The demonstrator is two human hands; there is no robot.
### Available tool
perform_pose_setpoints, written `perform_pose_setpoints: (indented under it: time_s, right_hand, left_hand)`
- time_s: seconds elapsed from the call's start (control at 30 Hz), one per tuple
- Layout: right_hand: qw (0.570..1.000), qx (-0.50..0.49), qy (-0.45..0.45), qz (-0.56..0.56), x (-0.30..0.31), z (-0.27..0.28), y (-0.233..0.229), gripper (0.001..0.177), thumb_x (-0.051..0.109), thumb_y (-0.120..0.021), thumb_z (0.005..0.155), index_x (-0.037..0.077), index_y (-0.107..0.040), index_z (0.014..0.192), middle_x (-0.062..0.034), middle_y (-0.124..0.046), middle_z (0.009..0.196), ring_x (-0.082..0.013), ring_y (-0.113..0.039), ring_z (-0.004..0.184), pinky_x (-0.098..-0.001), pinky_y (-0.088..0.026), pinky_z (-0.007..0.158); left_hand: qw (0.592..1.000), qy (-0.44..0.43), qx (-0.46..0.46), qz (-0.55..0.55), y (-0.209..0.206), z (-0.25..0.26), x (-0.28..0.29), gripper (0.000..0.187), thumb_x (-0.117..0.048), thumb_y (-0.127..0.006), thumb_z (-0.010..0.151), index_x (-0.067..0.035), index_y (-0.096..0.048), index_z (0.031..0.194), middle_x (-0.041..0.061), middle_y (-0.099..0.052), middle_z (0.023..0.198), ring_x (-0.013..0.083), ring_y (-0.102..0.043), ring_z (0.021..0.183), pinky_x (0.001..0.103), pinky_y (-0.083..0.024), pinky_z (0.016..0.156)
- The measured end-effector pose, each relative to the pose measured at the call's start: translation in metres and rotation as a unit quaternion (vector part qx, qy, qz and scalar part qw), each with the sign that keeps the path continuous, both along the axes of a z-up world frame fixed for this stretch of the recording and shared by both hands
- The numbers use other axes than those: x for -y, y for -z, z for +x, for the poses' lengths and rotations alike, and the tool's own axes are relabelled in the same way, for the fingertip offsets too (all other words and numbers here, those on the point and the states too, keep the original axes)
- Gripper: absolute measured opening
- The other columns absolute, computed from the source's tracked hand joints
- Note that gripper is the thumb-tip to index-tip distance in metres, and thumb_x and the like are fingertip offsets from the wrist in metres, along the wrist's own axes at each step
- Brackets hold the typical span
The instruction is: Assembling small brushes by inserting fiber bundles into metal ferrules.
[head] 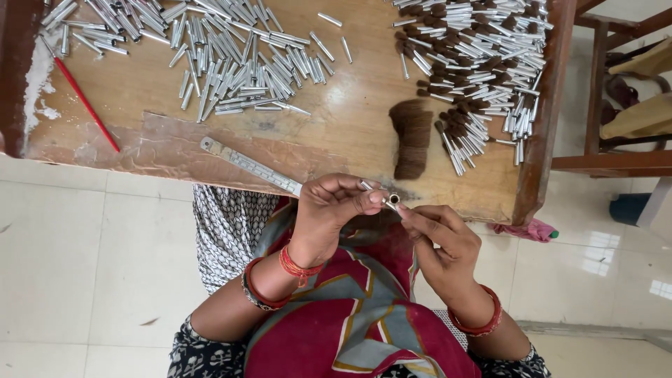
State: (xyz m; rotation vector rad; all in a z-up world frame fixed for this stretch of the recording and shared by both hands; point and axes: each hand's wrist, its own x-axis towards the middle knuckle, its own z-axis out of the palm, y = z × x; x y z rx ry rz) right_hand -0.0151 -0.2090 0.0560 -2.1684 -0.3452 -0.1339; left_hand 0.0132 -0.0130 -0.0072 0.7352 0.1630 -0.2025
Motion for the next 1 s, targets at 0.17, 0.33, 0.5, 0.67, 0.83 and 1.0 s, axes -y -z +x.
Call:
perform_pose_setpoints:
  time_s: [0.17,0.33,0.5,0.67,0.83,1.0]
  right_hand:
    - [1.000,-0.009,0.006,0.018,-0.001,-0.001,0.003,0.039,-0.013,-0.071,0.088,0.007,-0.075,0.121,-0.0065,-0.071,0.101,-0.0087,-0.068,0.082,-0.0211,-0.054,0.071]
    - [0.999,-0.019,0.011,0.046,-0.002,-0.001,0.009,0.038,-0.013,-0.071,0.089,0.007,-0.075,0.121,-0.0063,-0.072,0.102,-0.0079,-0.066,0.080,-0.0211,-0.053,0.069]
    - [0.994,-0.063,0.000,0.087,0.005,-0.001,0.011,0.040,-0.014,-0.065,0.089,0.006,-0.074,0.122,-0.0071,-0.070,0.105,-0.0080,-0.067,0.081,-0.0217,-0.057,0.072]
    - [0.990,0.013,0.132,-0.051,0.040,0.024,0.002,0.044,-0.015,-0.053,0.087,0.003,-0.071,0.123,-0.0113,-0.065,0.114,-0.0138,-0.067,0.085,-0.0251,-0.054,0.073]
    - [0.900,0.144,0.227,-0.343,0.049,0.043,-0.009,0.049,-0.015,-0.058,0.085,-0.008,-0.070,0.132,-0.0208,-0.061,0.120,-0.0352,-0.065,0.104,-0.0401,-0.053,0.091]
    - [0.997,0.011,0.061,0.050,0.027,0.026,-0.002,0.017,-0.002,-0.074,0.097,0.002,-0.073,0.113,-0.0115,-0.072,0.120,-0.0205,-0.067,0.109,-0.0308,-0.053,0.094]
  left_hand:
    - [1.000,0.001,0.012,0.018,-0.004,0.000,0.001,0.013,0.007,-0.078,0.089,0.005,-0.074,0.101,0.017,-0.078,0.099,0.0190,-0.076,0.087,0.031,-0.064,0.078]
    - [0.999,-0.003,0.031,0.035,-0.004,0.001,0.001,0.012,0.008,-0.080,0.087,0.004,-0.074,0.096,0.016,-0.078,0.099,0.0178,-0.076,0.090,0.031,-0.065,0.079]
    - [0.995,0.000,0.067,0.068,-0.006,0.007,-0.001,0.011,0.008,-0.078,0.090,0.005,-0.075,0.099,0.017,-0.078,0.104,0.0171,-0.075,0.093,0.030,-0.064,0.083]
    - [0.980,-0.007,0.130,0.152,-0.016,0.015,-0.009,0.019,0.005,-0.074,0.092,0.002,-0.073,0.111,0.009,-0.075,0.110,0.0114,-0.072,0.097,0.024,-0.061,0.086]
    - [0.944,0.030,0.167,0.283,-0.021,0.007,-0.007,0.020,0.005,-0.078,0.092,0.002,-0.077,0.112,0.007,-0.071,0.101,0.0101,-0.066,0.087,0.021,-0.055,0.076]
    - [0.923,0.039,0.192,0.332,-0.032,0.004,-0.004,0.018,0.002,-0.084,0.085,-0.002,-0.079,0.102,0.006,-0.074,0.095,0.0105,-0.069,0.084,0.023,-0.056,0.074]
